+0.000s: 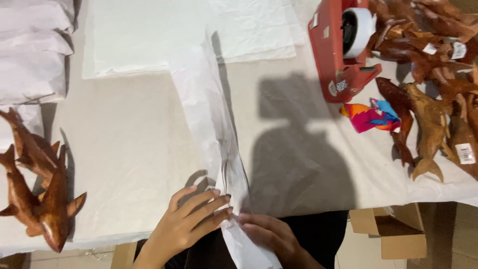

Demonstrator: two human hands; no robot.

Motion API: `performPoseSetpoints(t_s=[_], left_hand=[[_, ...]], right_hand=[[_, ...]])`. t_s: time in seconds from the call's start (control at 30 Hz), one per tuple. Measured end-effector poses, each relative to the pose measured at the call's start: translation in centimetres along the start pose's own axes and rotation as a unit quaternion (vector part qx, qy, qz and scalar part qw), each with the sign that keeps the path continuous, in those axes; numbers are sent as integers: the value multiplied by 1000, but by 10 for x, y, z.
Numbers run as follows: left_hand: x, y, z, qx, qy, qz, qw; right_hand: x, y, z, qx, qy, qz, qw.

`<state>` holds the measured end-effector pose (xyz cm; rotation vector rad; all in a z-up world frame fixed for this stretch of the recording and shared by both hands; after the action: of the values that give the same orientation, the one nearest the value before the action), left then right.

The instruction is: Wrapping a small wooden shark sculpture in white protective paper through a series of folds.

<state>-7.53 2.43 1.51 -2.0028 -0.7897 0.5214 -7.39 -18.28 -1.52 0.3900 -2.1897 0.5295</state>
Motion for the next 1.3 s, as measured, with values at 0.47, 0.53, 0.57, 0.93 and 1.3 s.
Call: performPoseSetpoints(t_s=[0.47,0.53,0.57,0.93,1.3], left_hand=[[-1,-16,-21,-35,17,7,999],[-3,-15,-19,-36,18,3,999],[-3,-13,-18,-35,24,7,999],[2,-8,-11,-64,68,-27,995],[6,-8,-11,-90,73,-17,993]], right_hand=[[-18,3,22,-53,-70,114,990],[-28,5,29,-38,-90,99,990],[-28,7,28,-12,-120,63,991],[-3,5,10,104,-55,-145,982],[0,12,-2,104,-94,-137,981]])
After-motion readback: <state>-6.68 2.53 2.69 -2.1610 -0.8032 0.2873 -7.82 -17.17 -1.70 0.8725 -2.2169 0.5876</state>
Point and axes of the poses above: each hand's wrist, its own z-axis away from the middle knuckle, its own y-axis out of the palm, x = y × z, the point moved 5 cm from there along -z, towards the middle knuckle, and after that the axes turned 5 degrees about -z, right-handed, at the moved point
